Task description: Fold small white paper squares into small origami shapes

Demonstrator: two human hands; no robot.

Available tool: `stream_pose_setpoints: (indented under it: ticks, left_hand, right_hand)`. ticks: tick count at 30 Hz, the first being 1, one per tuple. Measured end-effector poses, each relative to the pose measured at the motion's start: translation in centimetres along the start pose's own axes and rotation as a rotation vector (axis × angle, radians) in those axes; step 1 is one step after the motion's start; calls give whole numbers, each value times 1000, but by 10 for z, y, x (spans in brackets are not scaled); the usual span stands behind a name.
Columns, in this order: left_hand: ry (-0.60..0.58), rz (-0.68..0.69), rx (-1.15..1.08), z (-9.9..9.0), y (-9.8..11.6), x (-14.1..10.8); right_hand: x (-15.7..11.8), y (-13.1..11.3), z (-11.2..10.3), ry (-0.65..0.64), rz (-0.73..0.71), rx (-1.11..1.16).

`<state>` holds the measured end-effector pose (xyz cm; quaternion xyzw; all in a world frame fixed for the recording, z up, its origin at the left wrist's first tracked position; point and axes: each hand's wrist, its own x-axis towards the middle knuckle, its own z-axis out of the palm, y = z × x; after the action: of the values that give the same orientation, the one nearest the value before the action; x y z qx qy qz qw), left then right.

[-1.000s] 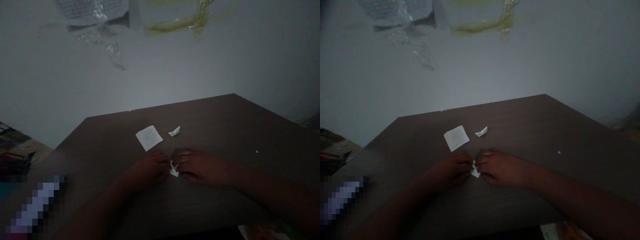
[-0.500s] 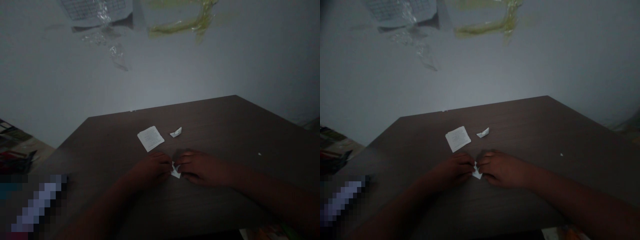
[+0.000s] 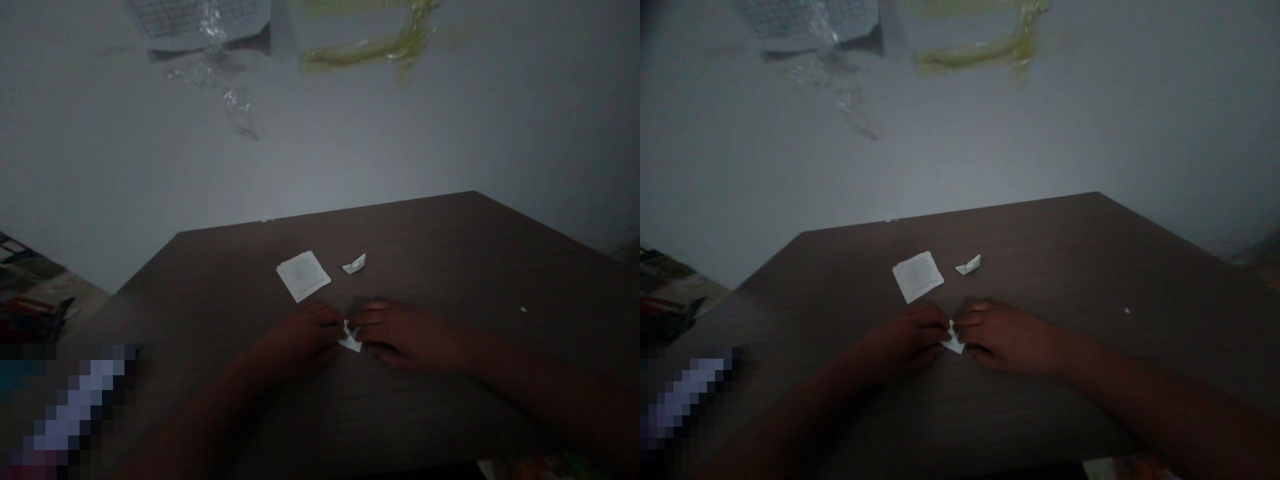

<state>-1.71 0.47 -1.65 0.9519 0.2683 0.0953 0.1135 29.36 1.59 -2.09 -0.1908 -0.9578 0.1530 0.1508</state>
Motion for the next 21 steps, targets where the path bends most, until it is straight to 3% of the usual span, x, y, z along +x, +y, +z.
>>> stream_pose_setpoints:
  ticks: [14, 21]
  left_hand:
    - [-13, -71, -79, -12, 15, -4]
    - [-7, -62, -54, -8, 9, -8]
  right_hand:
    - [-2, 10, 2, 14, 18, -29]
    - [-1, 15, 7, 21, 93, -52]
